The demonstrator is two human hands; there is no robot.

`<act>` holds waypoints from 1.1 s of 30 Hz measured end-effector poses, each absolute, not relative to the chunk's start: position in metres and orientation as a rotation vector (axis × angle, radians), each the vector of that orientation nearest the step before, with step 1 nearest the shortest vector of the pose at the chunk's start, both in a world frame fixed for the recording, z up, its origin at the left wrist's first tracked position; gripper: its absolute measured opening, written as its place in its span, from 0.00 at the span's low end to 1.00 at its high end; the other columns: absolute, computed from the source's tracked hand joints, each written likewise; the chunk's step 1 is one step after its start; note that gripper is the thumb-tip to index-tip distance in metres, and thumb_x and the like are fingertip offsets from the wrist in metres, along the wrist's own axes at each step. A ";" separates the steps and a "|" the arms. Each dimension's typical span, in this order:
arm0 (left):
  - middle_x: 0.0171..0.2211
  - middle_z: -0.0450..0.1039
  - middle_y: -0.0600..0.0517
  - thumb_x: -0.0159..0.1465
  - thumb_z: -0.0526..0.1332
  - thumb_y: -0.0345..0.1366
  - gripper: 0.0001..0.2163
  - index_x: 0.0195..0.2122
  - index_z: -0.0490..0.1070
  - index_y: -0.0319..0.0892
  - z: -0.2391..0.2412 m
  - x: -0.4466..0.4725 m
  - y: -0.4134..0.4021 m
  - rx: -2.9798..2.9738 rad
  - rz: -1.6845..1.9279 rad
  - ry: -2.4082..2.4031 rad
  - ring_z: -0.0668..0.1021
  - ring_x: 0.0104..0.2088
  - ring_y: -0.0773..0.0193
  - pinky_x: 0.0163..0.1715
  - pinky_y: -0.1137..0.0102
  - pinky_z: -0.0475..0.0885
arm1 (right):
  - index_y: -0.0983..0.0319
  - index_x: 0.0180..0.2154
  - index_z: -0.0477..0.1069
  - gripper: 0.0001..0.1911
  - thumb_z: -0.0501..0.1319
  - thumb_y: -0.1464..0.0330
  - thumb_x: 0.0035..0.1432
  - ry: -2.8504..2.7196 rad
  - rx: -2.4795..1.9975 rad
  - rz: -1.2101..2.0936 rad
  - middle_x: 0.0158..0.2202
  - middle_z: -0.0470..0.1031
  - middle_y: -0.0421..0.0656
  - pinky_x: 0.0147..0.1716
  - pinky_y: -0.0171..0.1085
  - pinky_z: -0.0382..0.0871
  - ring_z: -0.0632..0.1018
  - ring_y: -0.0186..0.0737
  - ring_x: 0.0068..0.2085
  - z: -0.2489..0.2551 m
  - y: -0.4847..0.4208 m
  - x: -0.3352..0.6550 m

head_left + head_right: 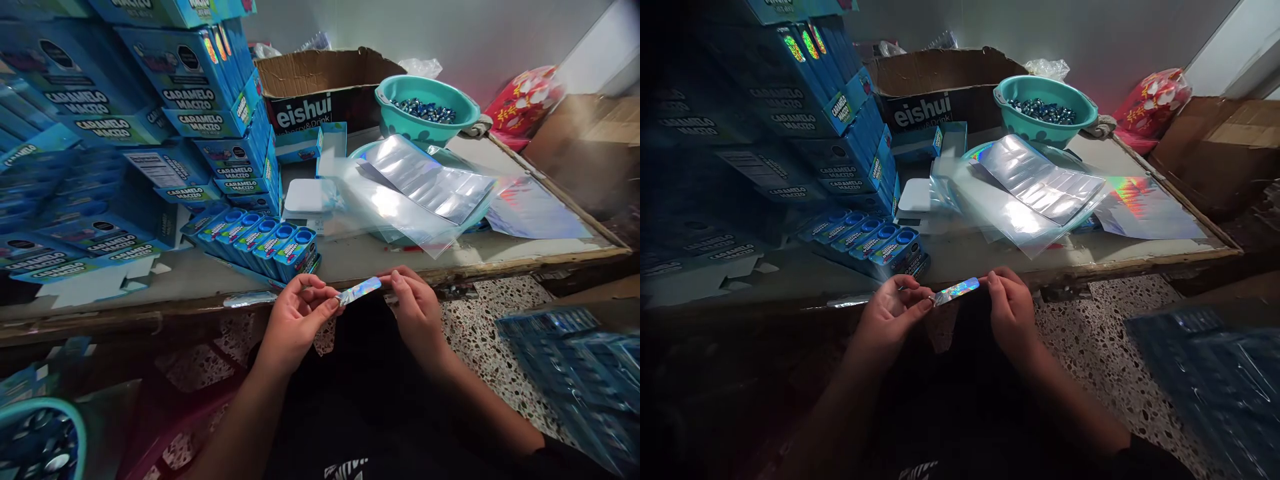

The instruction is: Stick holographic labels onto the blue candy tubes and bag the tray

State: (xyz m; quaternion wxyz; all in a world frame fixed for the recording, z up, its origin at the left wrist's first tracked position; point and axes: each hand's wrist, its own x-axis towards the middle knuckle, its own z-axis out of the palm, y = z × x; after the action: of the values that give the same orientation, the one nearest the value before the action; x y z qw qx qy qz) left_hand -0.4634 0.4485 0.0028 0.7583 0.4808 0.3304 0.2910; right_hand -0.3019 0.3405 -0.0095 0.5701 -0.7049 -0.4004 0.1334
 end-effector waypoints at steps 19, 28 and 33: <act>0.34 0.80 0.50 0.60 0.66 0.33 0.22 0.57 0.70 0.49 0.047 -0.526 0.443 1.492 0.435 0.894 0.82 0.37 0.58 0.35 0.71 0.76 | 0.62 0.43 0.76 0.10 0.56 0.69 0.68 -2.197 -1.384 0.302 0.35 0.79 0.45 0.40 0.43 0.66 0.77 0.41 0.36 0.039 0.365 -0.340; 0.39 0.79 0.49 0.60 0.65 0.32 0.28 0.62 0.63 0.50 0.045 -0.534 0.445 1.520 0.560 0.960 0.82 0.42 0.57 0.45 0.65 0.75 | 0.59 0.45 0.74 0.13 0.55 0.76 0.64 -1.852 -1.478 0.586 0.38 0.81 0.42 0.42 0.42 0.68 0.79 0.41 0.40 0.040 0.368 -0.334; 0.46 0.74 0.51 0.62 0.63 0.31 0.30 0.64 0.57 0.57 0.041 -0.538 0.445 1.596 0.545 0.877 0.81 0.39 0.63 0.41 0.69 0.76 | 0.59 0.40 0.75 0.04 0.62 0.69 0.62 -1.686 -1.353 0.917 0.35 0.80 0.39 0.36 0.35 0.71 0.79 0.36 0.35 0.046 0.379 -0.346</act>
State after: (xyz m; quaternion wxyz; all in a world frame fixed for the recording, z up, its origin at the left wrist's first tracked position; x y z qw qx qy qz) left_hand -0.5382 0.4447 0.0408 0.5813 0.6831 0.3755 0.2334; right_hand -0.3460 0.3792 0.0464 0.3862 -0.5315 -0.6622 0.3602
